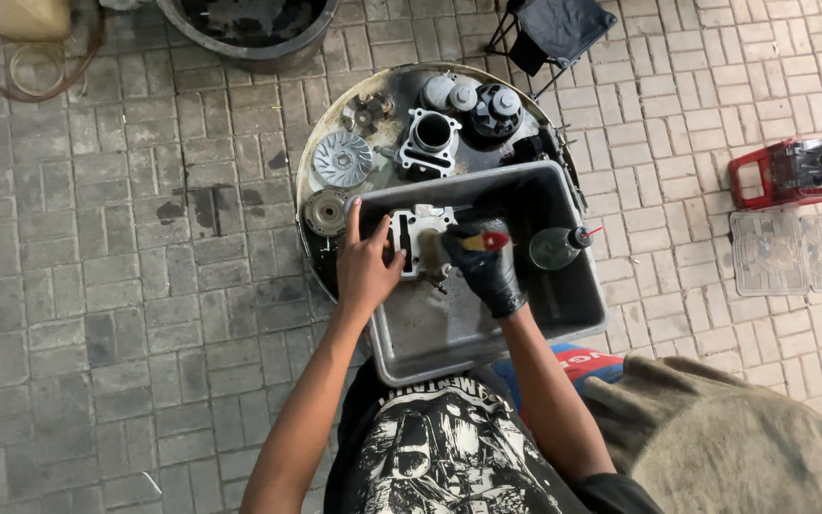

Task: The person scrubs a metallic engine component with a brush inside a metal tray. They pour liquid from a bottle onto the part and continue scrubbing various surfaces and crevices with the brush.

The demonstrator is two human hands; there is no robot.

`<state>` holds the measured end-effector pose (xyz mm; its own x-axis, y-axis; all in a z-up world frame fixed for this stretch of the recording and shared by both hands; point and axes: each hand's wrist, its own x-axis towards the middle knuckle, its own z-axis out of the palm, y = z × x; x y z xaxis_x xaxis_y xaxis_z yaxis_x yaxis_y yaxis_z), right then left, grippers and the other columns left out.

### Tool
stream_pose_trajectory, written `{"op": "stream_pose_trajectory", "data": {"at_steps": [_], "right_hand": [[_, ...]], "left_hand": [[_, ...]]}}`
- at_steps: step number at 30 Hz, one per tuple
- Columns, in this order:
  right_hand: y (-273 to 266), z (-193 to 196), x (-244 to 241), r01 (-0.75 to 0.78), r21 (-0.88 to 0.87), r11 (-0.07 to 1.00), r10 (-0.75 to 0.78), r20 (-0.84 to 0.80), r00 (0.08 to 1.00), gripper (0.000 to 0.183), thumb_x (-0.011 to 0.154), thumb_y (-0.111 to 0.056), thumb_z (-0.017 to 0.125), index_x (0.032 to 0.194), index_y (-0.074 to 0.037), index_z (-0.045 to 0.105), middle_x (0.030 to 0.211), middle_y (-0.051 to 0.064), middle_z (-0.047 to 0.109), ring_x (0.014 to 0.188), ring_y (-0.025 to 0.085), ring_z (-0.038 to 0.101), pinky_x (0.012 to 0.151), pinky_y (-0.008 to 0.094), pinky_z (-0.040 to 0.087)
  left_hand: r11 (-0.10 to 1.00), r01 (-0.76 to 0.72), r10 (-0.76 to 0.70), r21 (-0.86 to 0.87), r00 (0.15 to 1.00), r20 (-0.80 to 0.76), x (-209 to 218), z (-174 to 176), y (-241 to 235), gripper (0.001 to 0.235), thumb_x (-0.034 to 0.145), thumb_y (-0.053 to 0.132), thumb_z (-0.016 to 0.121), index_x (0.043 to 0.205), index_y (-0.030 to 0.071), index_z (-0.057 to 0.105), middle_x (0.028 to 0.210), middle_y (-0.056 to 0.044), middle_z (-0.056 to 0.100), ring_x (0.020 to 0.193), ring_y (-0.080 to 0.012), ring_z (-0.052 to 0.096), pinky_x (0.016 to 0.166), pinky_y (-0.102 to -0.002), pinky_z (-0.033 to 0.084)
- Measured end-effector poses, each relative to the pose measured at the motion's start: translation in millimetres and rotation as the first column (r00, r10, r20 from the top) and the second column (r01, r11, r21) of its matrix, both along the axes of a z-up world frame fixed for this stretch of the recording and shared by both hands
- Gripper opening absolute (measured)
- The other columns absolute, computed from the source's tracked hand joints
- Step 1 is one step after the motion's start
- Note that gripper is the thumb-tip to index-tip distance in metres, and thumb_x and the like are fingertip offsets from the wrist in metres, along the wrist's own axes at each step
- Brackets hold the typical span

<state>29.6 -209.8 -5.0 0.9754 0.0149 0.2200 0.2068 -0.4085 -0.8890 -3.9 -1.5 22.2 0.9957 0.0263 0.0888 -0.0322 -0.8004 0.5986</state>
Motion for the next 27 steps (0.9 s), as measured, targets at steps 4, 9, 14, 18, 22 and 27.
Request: {"op": "stream_pose_trajectory", "data": {"at_steps": [4, 9, 14, 18, 22, 27], "right_hand": [[-2, 20, 7, 0.1, -0.015, 0.995, -0.1, 0.031, 0.995, 0.026, 0.085, -0.009, 0.082, 0.111, -0.009, 0.079, 0.101, 0.015, 0.076, 0.095, 0.028, 0.075, 0.081, 0.037, 0.06], [18, 34, 9, 0.025, 0.031, 0.999, -0.026, 0.015, 1.0, 0.016, 0.081, -0.005, 0.087, 0.095, -0.003, 0.079, 0.086, 0.021, 0.075, 0.085, 0.036, 0.075, 0.07, 0.039, 0.06], [20, 11, 1, -0.061, 0.029, 0.998, 0.057, 0.107, 0.993, 0.022, 0.085, -0.007, 0.085, 0.106, -0.006, 0.08, 0.096, 0.017, 0.076, 0.092, 0.031, 0.075, 0.078, 0.038, 0.059], [6, 27, 17, -0.104, -0.055, 0.993, 0.111, 0.148, 0.983, 0.023, 0.086, -0.002, 0.08, 0.109, -0.002, 0.078, 0.096, 0.023, 0.074, 0.092, 0.044, 0.073, 0.079, 0.047, 0.061], [3, 49, 13, 0.023, -0.02, 1.0, -0.022, 0.053, 0.998, 0.023, 0.088, -0.007, 0.082, 0.11, -0.003, 0.078, 0.102, 0.019, 0.075, 0.1, 0.032, 0.073, 0.084, 0.039, 0.059], [-2, 29, 21, -0.115, 0.167, 0.979, 0.124, -0.047, 0.991, 0.03, 0.08, -0.003, 0.086, 0.109, -0.003, 0.078, 0.1, 0.02, 0.076, 0.096, 0.029, 0.075, 0.079, 0.036, 0.06]], "left_hand": [[1.0, -0.003, 0.003, -0.007, 1.0, 0.012, -2, 3, 2, 0.063, 0.08, 0.032, 0.074, 0.135, 0.003, 0.064, 0.095, -0.009, 0.078, 0.155, -0.0205, 0.026, 0.107, -0.05, 0.043], [0.999, -0.01, 0.008, 0.036, 0.999, 0.031, 2, -30, 3, 0.066, 0.076, 0.033, 0.076, 0.134, 0.005, 0.065, 0.099, -0.007, 0.079, 0.154, -0.0217, 0.03, 0.105, -0.048, 0.047], [0.999, -0.051, 0.051, 0.001, 0.999, -0.005, -1, -7, 0, 0.066, 0.076, 0.034, 0.075, 0.136, 0.01, 0.064, 0.133, -0.007, 0.068, 0.143, -0.0311, 0.042, 0.099, -0.052, 0.049], [1.0, -0.02, 0.02, 0.01, 0.999, 0.028, 0, -2, 0, 0.066, 0.076, 0.033, 0.076, 0.135, 0.005, 0.065, 0.098, -0.006, 0.078, 0.154, -0.0229, 0.03, 0.101, -0.049, 0.047], [0.999, -0.032, 0.032, 0.001, 0.999, -0.002, 2, -1, 0, 0.063, 0.078, 0.032, 0.075, 0.135, 0.006, 0.065, 0.11, -0.007, 0.078, 0.152, -0.0235, 0.034, 0.102, -0.049, 0.046], [0.999, -0.045, 0.045, 0.01, 0.998, -0.037, 3, 2, -4, 0.065, 0.079, 0.035, 0.076, 0.139, 0.011, 0.063, 0.127, -0.006, 0.072, 0.152, -0.0229, 0.035, 0.105, -0.05, 0.045]]}}
